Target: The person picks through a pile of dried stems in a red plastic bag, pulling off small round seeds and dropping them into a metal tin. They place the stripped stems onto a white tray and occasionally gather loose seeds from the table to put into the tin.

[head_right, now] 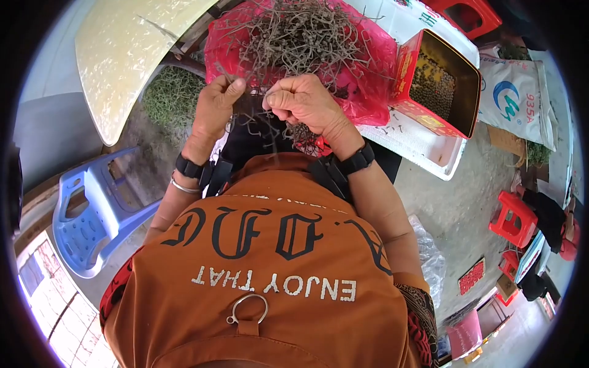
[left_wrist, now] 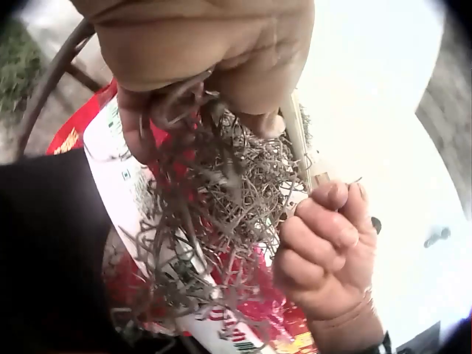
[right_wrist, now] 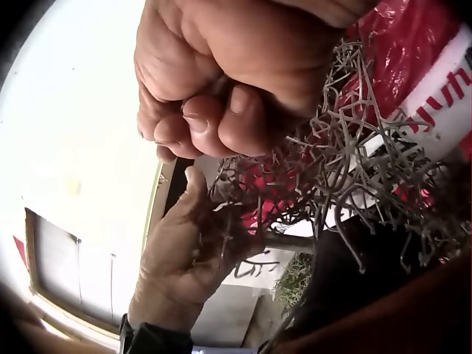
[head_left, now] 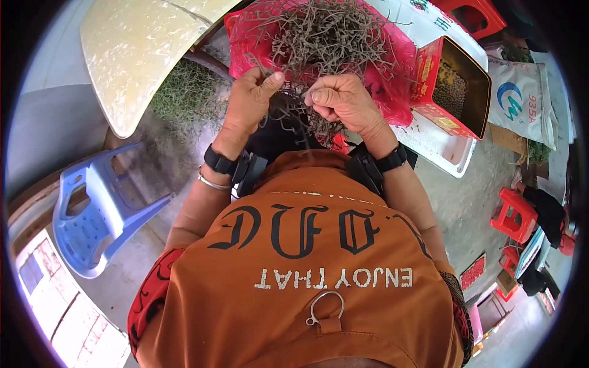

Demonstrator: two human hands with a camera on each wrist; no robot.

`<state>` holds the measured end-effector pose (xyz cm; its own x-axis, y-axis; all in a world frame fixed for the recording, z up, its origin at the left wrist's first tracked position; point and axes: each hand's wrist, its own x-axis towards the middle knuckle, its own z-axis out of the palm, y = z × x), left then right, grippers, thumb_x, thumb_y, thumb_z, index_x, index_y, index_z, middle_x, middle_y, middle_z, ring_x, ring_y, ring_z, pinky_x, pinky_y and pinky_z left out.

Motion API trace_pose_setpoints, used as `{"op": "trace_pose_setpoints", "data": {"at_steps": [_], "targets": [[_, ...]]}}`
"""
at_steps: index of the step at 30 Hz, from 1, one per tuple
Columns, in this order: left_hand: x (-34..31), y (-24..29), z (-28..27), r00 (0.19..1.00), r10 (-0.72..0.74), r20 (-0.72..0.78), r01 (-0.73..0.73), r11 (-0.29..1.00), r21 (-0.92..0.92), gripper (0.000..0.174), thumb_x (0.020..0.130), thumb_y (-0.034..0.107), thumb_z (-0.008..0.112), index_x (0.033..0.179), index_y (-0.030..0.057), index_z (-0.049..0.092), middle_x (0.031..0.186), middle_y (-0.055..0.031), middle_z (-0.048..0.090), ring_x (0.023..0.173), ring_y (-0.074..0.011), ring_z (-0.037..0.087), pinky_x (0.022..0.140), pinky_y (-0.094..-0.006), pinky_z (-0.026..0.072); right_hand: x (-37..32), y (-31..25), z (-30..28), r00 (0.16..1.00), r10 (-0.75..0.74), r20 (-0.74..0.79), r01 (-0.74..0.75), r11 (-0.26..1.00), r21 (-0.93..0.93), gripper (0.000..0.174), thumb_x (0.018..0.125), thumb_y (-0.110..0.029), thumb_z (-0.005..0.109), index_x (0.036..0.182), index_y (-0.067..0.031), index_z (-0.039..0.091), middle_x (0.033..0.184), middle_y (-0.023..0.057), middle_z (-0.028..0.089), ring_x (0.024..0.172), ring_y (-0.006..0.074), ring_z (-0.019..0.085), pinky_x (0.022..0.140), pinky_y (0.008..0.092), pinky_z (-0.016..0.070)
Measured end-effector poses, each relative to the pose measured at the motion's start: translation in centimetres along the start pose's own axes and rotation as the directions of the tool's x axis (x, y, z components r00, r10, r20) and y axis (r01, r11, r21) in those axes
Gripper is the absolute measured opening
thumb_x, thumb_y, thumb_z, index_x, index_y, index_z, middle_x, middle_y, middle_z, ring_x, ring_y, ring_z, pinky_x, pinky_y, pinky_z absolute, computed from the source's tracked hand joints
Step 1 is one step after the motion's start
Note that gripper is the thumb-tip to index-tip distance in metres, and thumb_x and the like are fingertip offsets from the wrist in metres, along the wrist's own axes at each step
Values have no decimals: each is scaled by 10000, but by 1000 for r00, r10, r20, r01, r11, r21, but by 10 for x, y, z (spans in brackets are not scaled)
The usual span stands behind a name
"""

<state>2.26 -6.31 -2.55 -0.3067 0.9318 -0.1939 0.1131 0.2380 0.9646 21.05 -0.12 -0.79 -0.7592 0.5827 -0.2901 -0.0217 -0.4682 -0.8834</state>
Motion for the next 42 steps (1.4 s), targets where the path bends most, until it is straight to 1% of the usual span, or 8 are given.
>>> {"op": "trace_pose_setpoints", "data": {"at_steps": [5,9,15,21,27,36,39,42], "targets": [[-16,13,-19,793,589,-155,-272,571,775,350,793,300,668,857,-33,581,690,-53,582,644,-114,532,584,-243,443,-3,-6,-1,993,-108,-40,100,979,-180,213,798,-200,649,800,11,622,558,-1,497,464,60,429,406,195,315],[-29,35,-20,942,325,88,-336,921,198,335,794,290,665,841,-32,583,663,-36,573,625,-117,535,567,-243,445,-1,-15,11,967,-255,3,220,825,-521,194,776,-199,659,796,-10,624,551,26,527,473,111,490,432,237,375],[-28,49,-6,877,-9,481,-22,998,58,269,843,268,608,818,2,580,659,-9,552,545,-60,489,484,-194,399,-3,-19,19,843,-429,326,422,150,-894,170,718,-171,676,721,-25,589,588,107,553,528,230,560,502,305,436],[-27,52,-16,662,-67,746,139,990,-34,282,857,261,583,738,6,565,575,-21,533,440,-72,479,415,-181,357,-9,-33,18,924,-178,338,381,509,-772,233,712,-208,688,679,-17,558,587,103,547,514,231,526,494,293,425],[-32,54,-11,680,-105,725,329,928,-174,206,824,173,586,706,5,571,545,-23,520,409,-93,488,368,-193,370,-12,-40,15,880,-189,436,400,790,-465,306,729,-256,689,662,-2,530,541,78,495,477,159,463,475,275,395],[-37,51,13,807,-188,560,441,823,-359,193,768,44,530,585,4,482,490,-47,420,349,-105,388,325,-267,400,-9,-29,3,882,-232,409,453,656,-604,246,772,-158,630,631,10,518,503,57,447,442,120,427,437,268,360],[-34,50,13,843,-194,502,421,819,-390,184,776,44,521,601,3,488,495,-46,417,350,-107,384,328,-272,407,-4,-25,2,866,-278,415,497,389,-776,212,769,-103,576,595,3,519,487,26,443,432,97,411,423,254,350],[-29,47,11,868,-179,463,422,759,-497,178,793,52,515,623,1,497,503,-47,424,355,-110,389,336,-265,404,-5,-21,2,966,-218,139,257,763,-594,181,757,-103,573,606,-11,534,500,2,445,452,85,417,429,256,355]]}}
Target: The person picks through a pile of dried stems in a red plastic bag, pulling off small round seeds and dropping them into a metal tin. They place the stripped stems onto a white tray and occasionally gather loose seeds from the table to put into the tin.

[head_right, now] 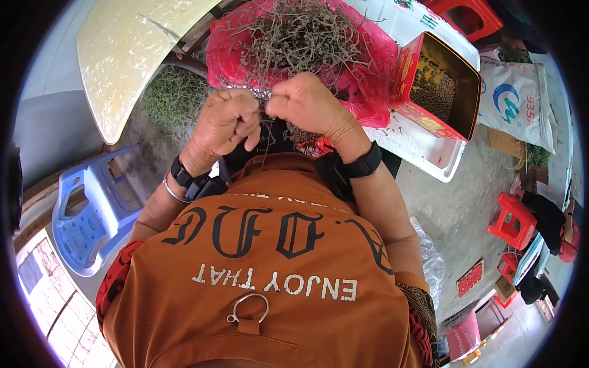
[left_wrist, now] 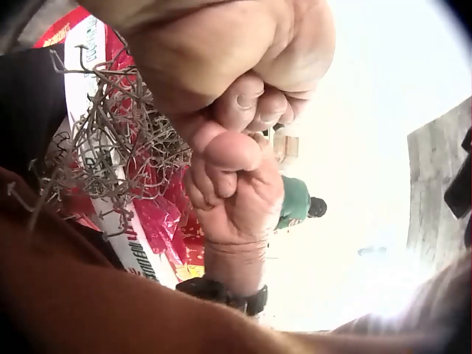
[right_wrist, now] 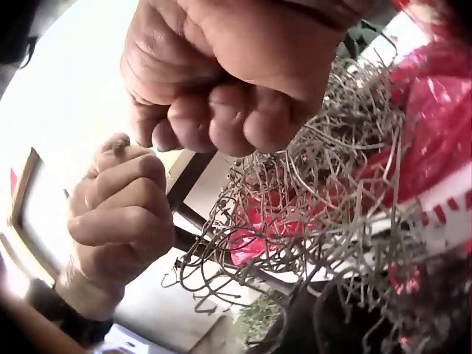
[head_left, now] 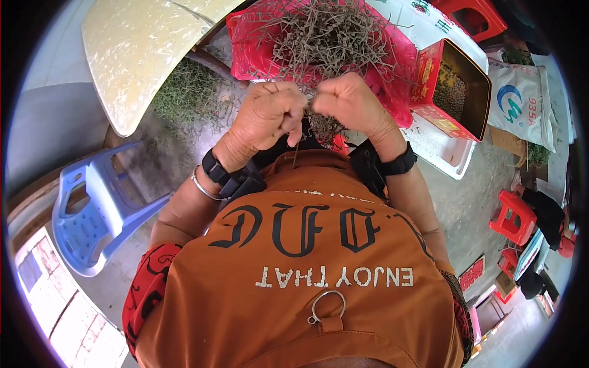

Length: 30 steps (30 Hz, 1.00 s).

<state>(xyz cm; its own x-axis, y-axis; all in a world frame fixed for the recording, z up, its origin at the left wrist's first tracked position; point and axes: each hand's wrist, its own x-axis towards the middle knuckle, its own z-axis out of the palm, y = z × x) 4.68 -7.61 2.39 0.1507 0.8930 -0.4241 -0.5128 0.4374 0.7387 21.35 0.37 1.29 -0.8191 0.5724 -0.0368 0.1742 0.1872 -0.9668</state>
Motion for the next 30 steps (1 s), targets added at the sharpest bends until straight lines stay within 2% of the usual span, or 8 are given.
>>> {"op": "trace_pose_setpoints", "data": {"at_steps": [4,6,9,13,18,22,25,30], "targets": [[3,3,-5,996,60,68,-56,996,-65,167,821,69,501,672,-3,524,525,-48,456,371,-118,423,362,-247,399,-1,1,4,983,180,-35,-148,894,422,168,745,-139,611,633,-31,547,529,-29,449,491,74,427,449,254,364],[1,5,0,1000,11,-11,-10,995,96,163,830,81,504,698,-7,540,538,-46,475,391,-125,451,376,-232,391,-2,3,5,978,208,-29,-162,836,525,174,742,-157,631,644,-38,551,541,-39,450,505,72,431,457,252,368],[0,2,4,998,14,-65,3,968,250,161,831,88,511,710,-10,551,551,-44,492,409,-127,475,386,-219,384,4,4,11,999,-24,-36,33,964,263,234,742,-213,663,679,-25,538,543,-23,436,526,80,426,476,252,365],[0,0,0,995,77,-57,-49,924,378,151,814,83,529,700,-10,560,565,-43,509,427,-121,494,386,-207,375,6,-8,2,1000,-5,19,8,987,-159,338,723,-286,695,667,-11,506,531,15,413,517,93,414,482,251,359],[-2,1,-5,997,39,62,-56,953,298,139,790,62,541,672,-9,560,570,-44,516,430,-103,493,371,-210,367,2,-4,6,991,-102,83,98,994,45,332,696,-244,687,639,-2,467,530,64,399,491,124,415,468,276,356],[-2,11,-2,997,-8,79,-24,918,395,134,781,50,544,661,-8,555,572,-37,510,431,-99,489,359,-217,361,4,-10,5,978,-200,54,206,967,-153,263,669,-170,651,602,-2,461,528,91,411,469,152,420,456,282,357],[-1,15,-3,998,-5,63,-24,896,443,125,773,43,552,657,-5,552,576,-31,506,428,-99,486,355,-216,358,7,-7,7,936,-349,57,316,752,-579,157,643,-89,597,594,0,478,530,107,419,452,169,435,445,286,363],[0,35,-25,990,123,-63,-73,854,514,98,742,48,581,656,9,556,556,-1,499,426,-87,487,381,-205,369,4,11,9,906,-408,-113,275,769,-576,111,689,-69,562,608,-1,526,507,59,445,470,132,467,440,269,368]]}}
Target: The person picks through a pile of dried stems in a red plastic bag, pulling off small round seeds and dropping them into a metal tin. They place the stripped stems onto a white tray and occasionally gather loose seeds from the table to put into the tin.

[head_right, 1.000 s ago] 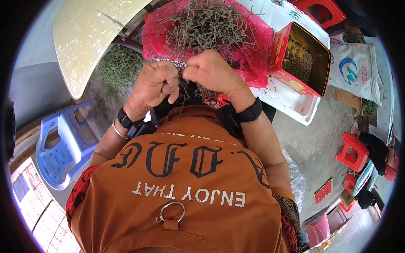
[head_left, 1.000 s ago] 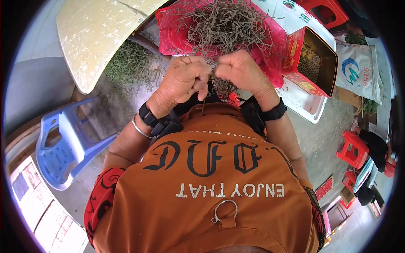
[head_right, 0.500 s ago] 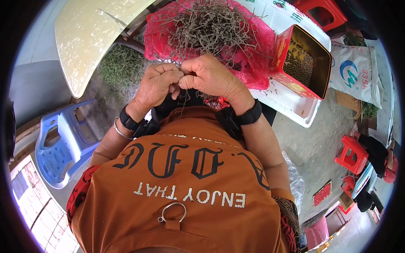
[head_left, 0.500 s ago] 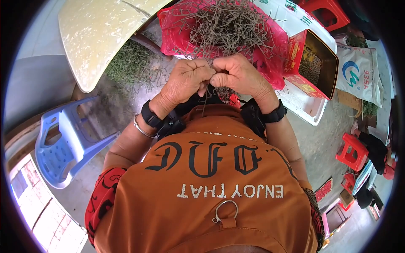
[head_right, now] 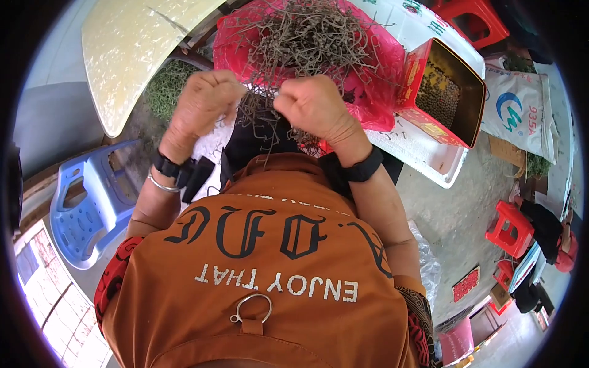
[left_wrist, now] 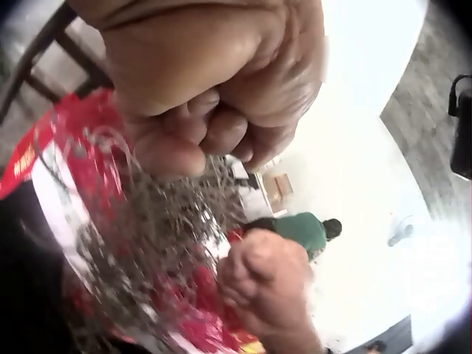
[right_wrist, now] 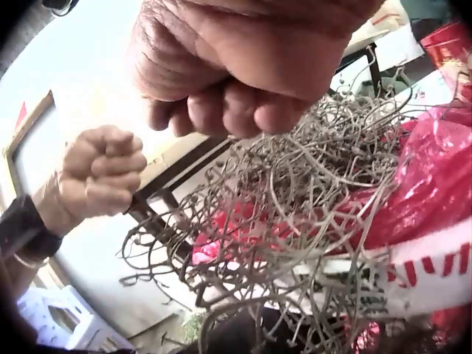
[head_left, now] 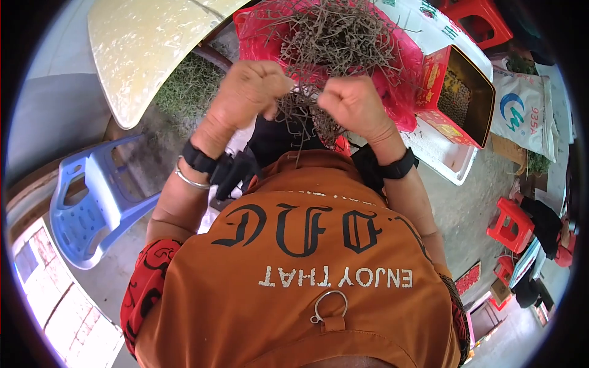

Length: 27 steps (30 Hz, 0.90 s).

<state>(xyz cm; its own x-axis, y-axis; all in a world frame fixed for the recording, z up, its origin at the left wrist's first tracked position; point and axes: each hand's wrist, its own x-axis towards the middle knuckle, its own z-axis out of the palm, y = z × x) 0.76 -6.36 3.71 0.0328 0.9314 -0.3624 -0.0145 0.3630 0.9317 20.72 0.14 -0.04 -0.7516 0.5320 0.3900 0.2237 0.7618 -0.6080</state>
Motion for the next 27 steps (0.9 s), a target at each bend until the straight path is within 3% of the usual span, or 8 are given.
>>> {"op": "trace_pose_setpoints", "data": {"at_steps": [3,5,7,11,13,17,24,27], "targets": [[-2,-8,-35,988,83,-132,-51,972,230,76,738,60,596,685,10,573,567,5,511,464,-88,507,422,-207,395,-1,5,-8,896,439,64,-406,756,513,91,729,-39,523,655,-6,564,535,2,479,483,81,451,417,226,342],[-6,-23,-56,950,233,-208,-82,829,553,72,745,71,609,744,0,601,617,-9,541,535,-102,542,478,-215,432,-1,5,-12,860,494,125,-452,628,634,86,740,-35,514,683,-6,572,555,-7,484,487,67,438,415,209,329],[-9,-50,-66,932,228,-281,-56,858,511,102,748,88,628,779,-7,608,658,-22,558,568,-108,550,509,-223,447,-1,3,-12,773,572,275,-514,309,800,98,760,-29,495,739,-7,588,597,-25,495,496,39,411,412,174,304],[-18,-67,-63,918,74,-390,4,981,196,216,748,139,681,874,-26,621,773,-59,602,648,-122,568,583,-242,486,2,0,-8,769,532,356,-485,121,866,79,744,-21,514,781,-6,582,614,5,498,497,32,386,413,153,286],[-24,-70,-56,950,-170,-263,99,959,-264,299,734,175,716,926,-34,621,839,-81,617,671,-125,570,608,-252,500,4,-2,-7,767,529,363,-511,162,844,68,745,-30,524,780,-11,580,613,-2,498,501,31,389,413,154,284],[-31,-69,-48,994,-94,-54,69,935,-348,302,741,179,710,916,-44,608,867,-87,614,683,-140,556,649,-267,502,8,-6,-4,792,502,346,-551,347,758,44,744,-55,560,774,-25,573,613,-22,498,513,30,401,415,161,286],[-20,-78,-24,984,162,-72,-175,952,-251,217,801,165,646,891,-32,623,833,-61,612,711,-135,561,662,-254,478,21,-21,6,911,333,242,-411,714,566,118,719,-101,642,764,-38,553,592,-35,490,514,59,434,442,211,348],[-20,-71,-10,975,222,-16,-218,938,-270,207,806,170,644,881,-22,627,815,-43,605,714,-123,546,668,-240,457,27,-34,3,967,176,186,-217,949,229,205,690,-157,690,720,-42,523,583,23,507,515,145,506,479,281,415]]}}
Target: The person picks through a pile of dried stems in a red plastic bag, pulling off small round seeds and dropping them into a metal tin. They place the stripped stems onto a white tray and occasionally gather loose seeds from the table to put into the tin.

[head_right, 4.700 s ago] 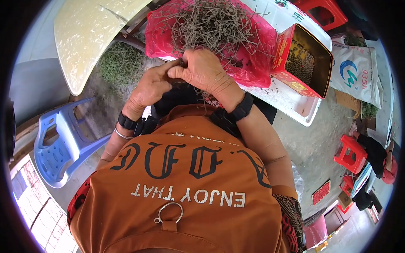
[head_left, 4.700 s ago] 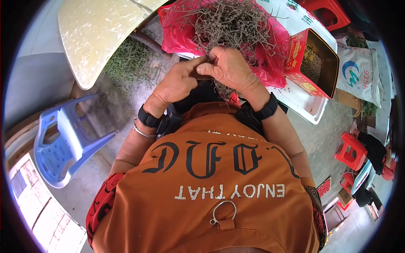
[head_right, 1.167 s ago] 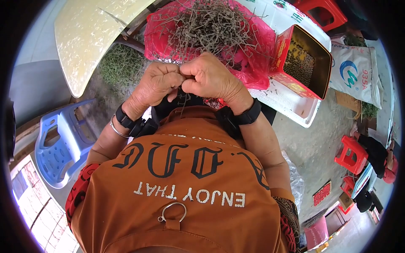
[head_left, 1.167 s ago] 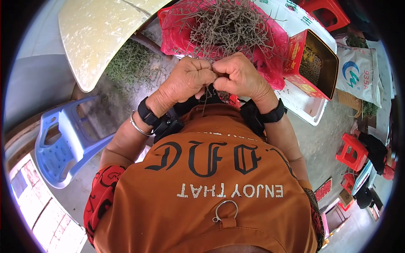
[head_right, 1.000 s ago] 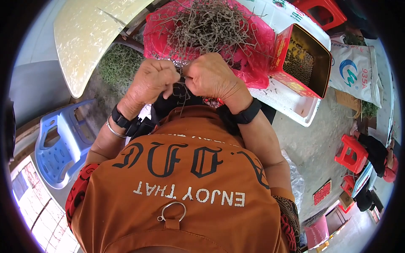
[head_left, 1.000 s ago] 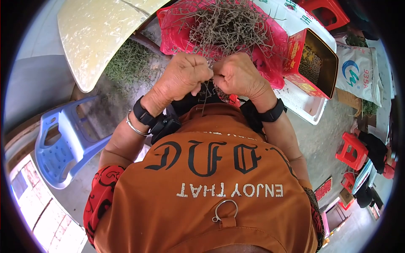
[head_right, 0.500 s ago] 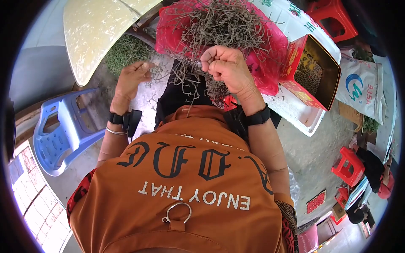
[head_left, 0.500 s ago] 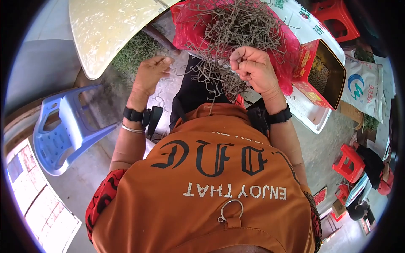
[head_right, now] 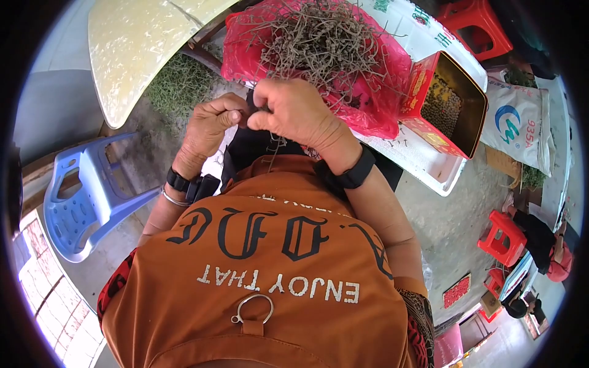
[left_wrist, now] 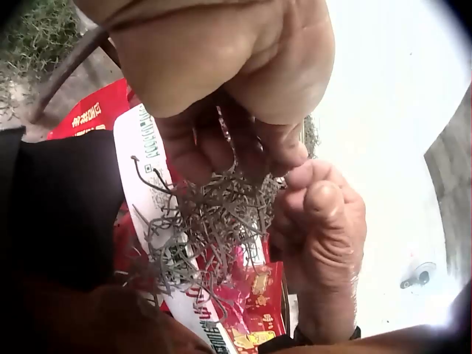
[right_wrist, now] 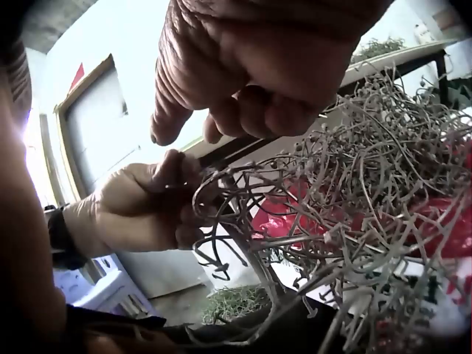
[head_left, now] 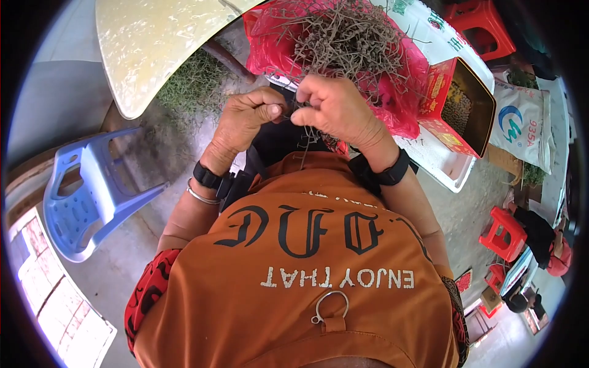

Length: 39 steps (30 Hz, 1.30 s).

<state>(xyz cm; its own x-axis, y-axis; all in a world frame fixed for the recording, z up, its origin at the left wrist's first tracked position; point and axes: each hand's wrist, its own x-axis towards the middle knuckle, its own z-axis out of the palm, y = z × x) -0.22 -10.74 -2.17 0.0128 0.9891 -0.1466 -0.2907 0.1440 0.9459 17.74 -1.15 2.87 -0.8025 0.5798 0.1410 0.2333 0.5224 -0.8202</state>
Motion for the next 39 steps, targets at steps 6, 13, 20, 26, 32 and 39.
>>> {"op": "trace_pose_setpoints", "data": {"at_steps": [6,13,20,26,32,39], "targets": [[6,3,16,993,-58,103,48,994,98,250,823,228,622,892,-13,610,857,-18,570,818,-99,504,775,-244,416,-3,9,18,972,-235,29,228,893,-388,262,682,-219,691,678,-61,482,605,80,533,572,245,562,512,348,447],[16,-2,5,972,-87,220,-4,923,385,454,790,439,610,901,-1,597,839,-11,534,805,-96,482,755,-240,407,-8,19,21,979,-179,97,202,918,-341,235,698,-223,666,673,-68,492,614,85,546,584,277,564,507,368,445],[18,5,5,918,-78,389,-107,896,432,468,758,451,641,857,-2,584,819,-47,539,790,-139,501,729,-274,411,-8,27,19,978,-129,164,150,981,-120,209,703,-171,626,598,-36,507,572,127,507,537,324,525,483,383,409],[25,-8,7,798,106,593,-423,799,427,297,671,232,718,746,-10,562,732,-79,513,733,-208,521,676,-311,422,-9,24,12,915,-94,393,126,990,-56,157,682,-121,595,585,-26,517,551,144,487,507,329,493,475,369,390],[18,10,3,901,-21,434,-246,799,549,227,634,151,715,734,-1,578,730,-68,521,732,-214,525,683,-300,427,-12,37,14,983,-145,115,142,989,32,109,683,-64,541,588,-12,529,535,104,517,445,255,474,436,304,365],[6,9,-36,882,-320,346,-44,676,736,328,698,285,703,779,-9,582,751,-58,527,730,-193,520,671,-299,421,-25,57,-12,906,379,-186,-110,638,762,57,705,-20,513,713,2,565,606,2,515,473,78,430,413,205,310]]}}
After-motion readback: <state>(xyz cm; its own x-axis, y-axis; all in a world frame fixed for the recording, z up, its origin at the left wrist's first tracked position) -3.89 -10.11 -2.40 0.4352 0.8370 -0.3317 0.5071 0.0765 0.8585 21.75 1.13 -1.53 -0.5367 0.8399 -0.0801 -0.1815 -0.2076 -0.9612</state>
